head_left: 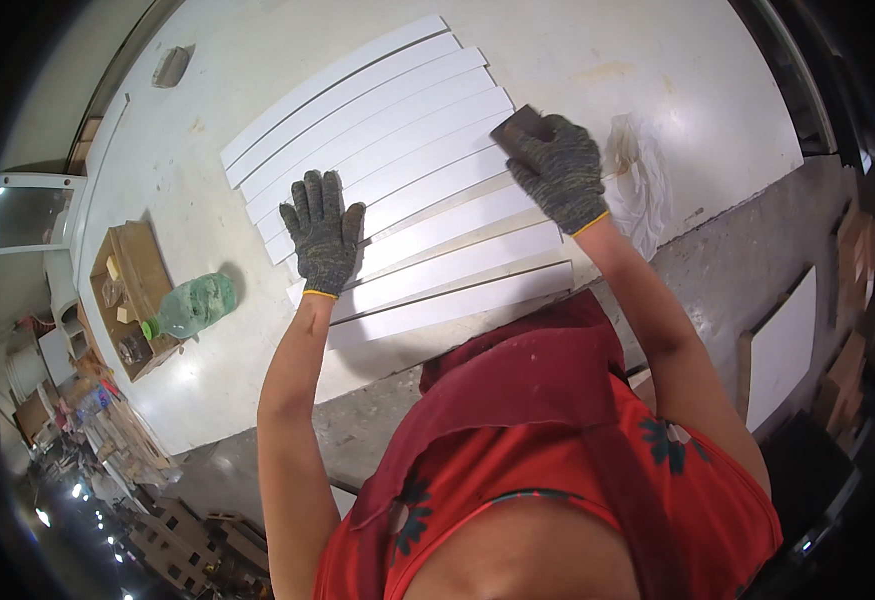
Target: The person sands the surface and edges of white wooden strips using a sanding block. They rearrange the strips on the table and wipe them with a cloth.
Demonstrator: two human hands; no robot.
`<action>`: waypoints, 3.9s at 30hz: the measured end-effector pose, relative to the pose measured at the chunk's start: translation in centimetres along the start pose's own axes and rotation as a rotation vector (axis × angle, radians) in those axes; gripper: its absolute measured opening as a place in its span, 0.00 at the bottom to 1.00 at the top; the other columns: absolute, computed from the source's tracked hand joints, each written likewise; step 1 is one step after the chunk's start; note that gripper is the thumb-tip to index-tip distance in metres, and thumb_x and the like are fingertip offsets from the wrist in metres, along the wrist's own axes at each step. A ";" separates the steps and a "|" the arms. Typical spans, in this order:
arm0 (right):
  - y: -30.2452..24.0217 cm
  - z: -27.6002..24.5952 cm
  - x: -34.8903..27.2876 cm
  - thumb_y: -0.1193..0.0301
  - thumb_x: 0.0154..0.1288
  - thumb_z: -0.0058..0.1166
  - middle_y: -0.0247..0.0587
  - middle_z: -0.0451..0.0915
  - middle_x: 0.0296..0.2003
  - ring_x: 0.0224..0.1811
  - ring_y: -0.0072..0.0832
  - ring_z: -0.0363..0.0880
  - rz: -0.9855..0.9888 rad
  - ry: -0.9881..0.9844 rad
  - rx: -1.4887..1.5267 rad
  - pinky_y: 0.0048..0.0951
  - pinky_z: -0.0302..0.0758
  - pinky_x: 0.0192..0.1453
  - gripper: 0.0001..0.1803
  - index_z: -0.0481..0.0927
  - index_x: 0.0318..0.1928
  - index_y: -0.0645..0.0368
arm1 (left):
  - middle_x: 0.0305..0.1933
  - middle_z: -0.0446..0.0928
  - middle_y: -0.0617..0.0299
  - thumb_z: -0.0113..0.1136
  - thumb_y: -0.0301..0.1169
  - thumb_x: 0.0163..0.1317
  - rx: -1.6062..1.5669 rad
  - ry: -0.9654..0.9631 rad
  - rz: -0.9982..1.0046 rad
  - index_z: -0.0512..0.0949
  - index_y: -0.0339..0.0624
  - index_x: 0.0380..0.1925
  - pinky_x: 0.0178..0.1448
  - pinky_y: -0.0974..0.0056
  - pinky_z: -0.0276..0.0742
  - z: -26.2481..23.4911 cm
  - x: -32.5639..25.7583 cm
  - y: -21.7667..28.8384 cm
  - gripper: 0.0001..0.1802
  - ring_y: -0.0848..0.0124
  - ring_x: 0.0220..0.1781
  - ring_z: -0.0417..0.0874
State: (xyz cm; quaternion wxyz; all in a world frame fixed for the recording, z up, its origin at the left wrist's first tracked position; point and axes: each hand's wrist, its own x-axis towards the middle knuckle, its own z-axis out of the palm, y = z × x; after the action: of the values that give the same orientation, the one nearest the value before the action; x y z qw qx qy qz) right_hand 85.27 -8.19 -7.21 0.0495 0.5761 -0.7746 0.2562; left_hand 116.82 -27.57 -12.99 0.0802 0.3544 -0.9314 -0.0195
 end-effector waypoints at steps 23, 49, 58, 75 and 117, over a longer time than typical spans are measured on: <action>3.6 -1.3 0.6 0.60 0.51 0.65 0.39 0.79 0.38 0.40 0.41 0.79 -0.010 -0.100 -0.179 0.43 0.78 0.43 0.19 0.85 0.47 0.30 | 0.80 0.50 0.51 0.46 0.51 0.73 -0.001 -0.025 -0.020 0.56 0.52 0.75 0.80 0.42 0.33 -0.3 -0.1 0.1 0.35 0.49 0.81 0.45; 4.1 -3.0 1.9 0.60 0.51 0.65 0.37 0.78 0.40 0.42 0.42 0.76 -0.083 -0.136 -0.371 0.44 0.75 0.42 0.21 0.84 0.49 0.32 | 0.79 0.51 0.52 0.45 0.54 0.73 0.055 -0.032 -0.038 0.56 0.52 0.75 0.79 0.40 0.35 0.3 -0.1 0.3 0.35 0.50 0.81 0.48; 0.4 4.7 4.6 0.56 0.51 0.65 0.45 0.82 0.37 0.37 0.45 0.81 0.069 -0.080 -0.175 0.45 0.79 0.41 0.19 0.81 0.45 0.40 | 0.79 0.51 0.50 0.44 0.54 0.73 0.032 -0.038 -0.038 0.56 0.50 0.74 0.79 0.39 0.36 -0.7 0.1 0.3 0.36 0.50 0.80 0.48; 4.8 7.1 11.3 0.55 0.60 0.59 0.45 0.81 0.39 0.40 0.46 0.82 0.214 0.085 -0.269 0.47 0.79 0.42 0.15 0.80 0.48 0.32 | 0.79 0.51 0.49 0.46 0.53 0.72 -0.009 -0.063 -0.045 0.57 0.47 0.74 0.79 0.39 0.35 -1.3 0.5 0.8 0.36 0.49 0.81 0.48; 10.8 0.6 -1.6 0.62 0.66 0.61 0.50 0.83 0.47 0.49 0.44 0.83 0.379 -0.289 0.177 0.38 0.77 0.55 0.21 0.80 0.57 0.55 | 0.52 0.82 0.58 0.59 0.36 0.70 -0.956 0.373 -0.947 0.73 0.38 0.64 0.54 0.68 0.76 -3.7 -11.0 -3.3 0.25 0.74 0.49 0.80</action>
State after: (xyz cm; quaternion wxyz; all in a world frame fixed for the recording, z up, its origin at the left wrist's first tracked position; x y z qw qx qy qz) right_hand 76.00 -4.80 -11.98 -0.1615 0.4534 -0.8423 0.2428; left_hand 127.70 -22.68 -11.10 0.3690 0.6454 -0.5367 -0.3990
